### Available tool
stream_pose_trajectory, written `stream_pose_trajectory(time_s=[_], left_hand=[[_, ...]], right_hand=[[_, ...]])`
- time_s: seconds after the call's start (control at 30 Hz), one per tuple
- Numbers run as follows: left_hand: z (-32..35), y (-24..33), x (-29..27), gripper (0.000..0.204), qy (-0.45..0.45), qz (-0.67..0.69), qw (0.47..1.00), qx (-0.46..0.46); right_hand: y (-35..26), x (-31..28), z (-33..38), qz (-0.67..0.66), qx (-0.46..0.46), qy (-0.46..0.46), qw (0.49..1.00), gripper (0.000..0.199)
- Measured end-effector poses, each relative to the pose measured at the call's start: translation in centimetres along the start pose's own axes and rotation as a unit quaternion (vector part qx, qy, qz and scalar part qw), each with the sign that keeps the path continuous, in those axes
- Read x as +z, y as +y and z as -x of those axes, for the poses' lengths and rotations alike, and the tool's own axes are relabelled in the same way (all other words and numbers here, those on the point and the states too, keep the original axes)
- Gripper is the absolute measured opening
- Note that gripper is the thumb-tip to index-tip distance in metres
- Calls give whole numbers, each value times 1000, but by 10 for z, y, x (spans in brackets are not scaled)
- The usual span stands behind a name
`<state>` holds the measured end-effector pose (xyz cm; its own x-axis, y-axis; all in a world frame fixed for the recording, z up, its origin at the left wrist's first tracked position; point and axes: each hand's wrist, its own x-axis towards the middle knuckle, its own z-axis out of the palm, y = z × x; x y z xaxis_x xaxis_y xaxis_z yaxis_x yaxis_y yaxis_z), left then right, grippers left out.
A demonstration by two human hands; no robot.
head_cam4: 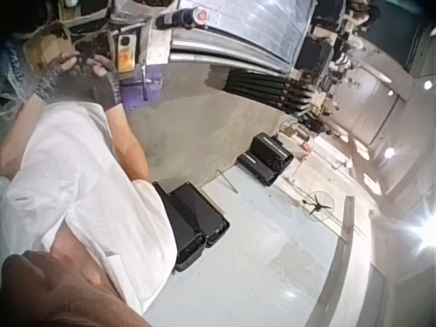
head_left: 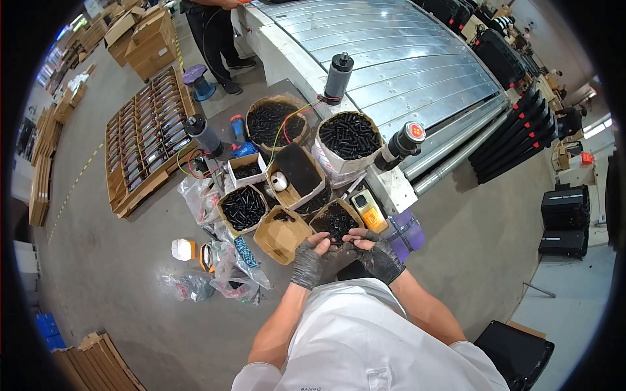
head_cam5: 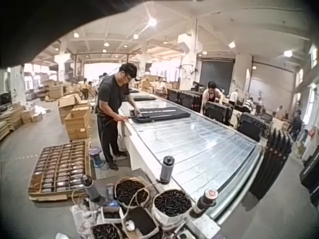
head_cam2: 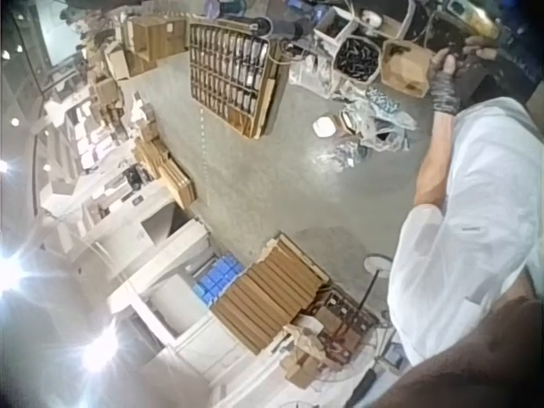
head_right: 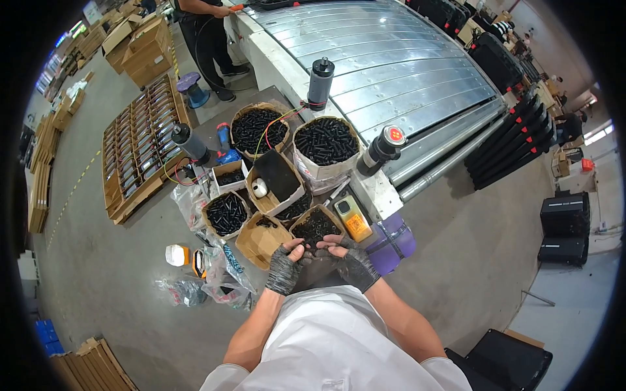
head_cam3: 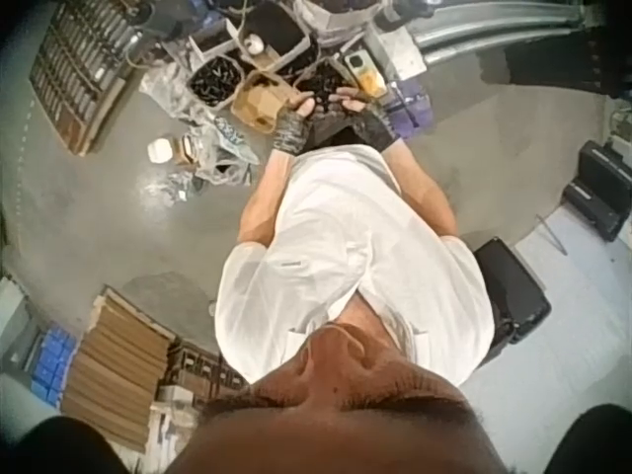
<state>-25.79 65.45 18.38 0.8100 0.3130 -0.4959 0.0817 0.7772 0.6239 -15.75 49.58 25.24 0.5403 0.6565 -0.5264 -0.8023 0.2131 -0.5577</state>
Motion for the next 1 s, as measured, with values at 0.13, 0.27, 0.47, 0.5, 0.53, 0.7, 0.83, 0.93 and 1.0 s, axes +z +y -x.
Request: stream_pose_trajectory(time_s=[0.13,0.27,0.47,0.5,0.53,0.7,0.83,0.93,1.0], left_hand=[[-1,-8,-4,26,8,1,1000,-2],[-1,-7,-1,26,10,5,1000,7],[-3,-12,3,28,26,-15,1000,-3],[-2,-10,6,28,27,-14,1000,-4],[-1,-9,9,28,31,2,999,-22],[2,-3,16,28,40,3,999,-22],[11,4,22,27,34,25,997,-61],[7,-9,11,29,29,97,993,-61],[11,-14,4,28,34,106,990,-81]], right_hand=[[4,-3,-3,-12,1,30,999,30],[3,4,-3,3,-2,35,999,28],[7,24,1,-27,7,48,998,25],[8,25,2,-23,5,51,998,25],[8,26,2,-19,3,54,998,25],[18,16,-6,88,-45,38,994,22],[24,8,-4,266,-113,41,956,21],[36,7,-3,156,-76,43,984,20],[44,4,0,184,-76,49,979,21]])
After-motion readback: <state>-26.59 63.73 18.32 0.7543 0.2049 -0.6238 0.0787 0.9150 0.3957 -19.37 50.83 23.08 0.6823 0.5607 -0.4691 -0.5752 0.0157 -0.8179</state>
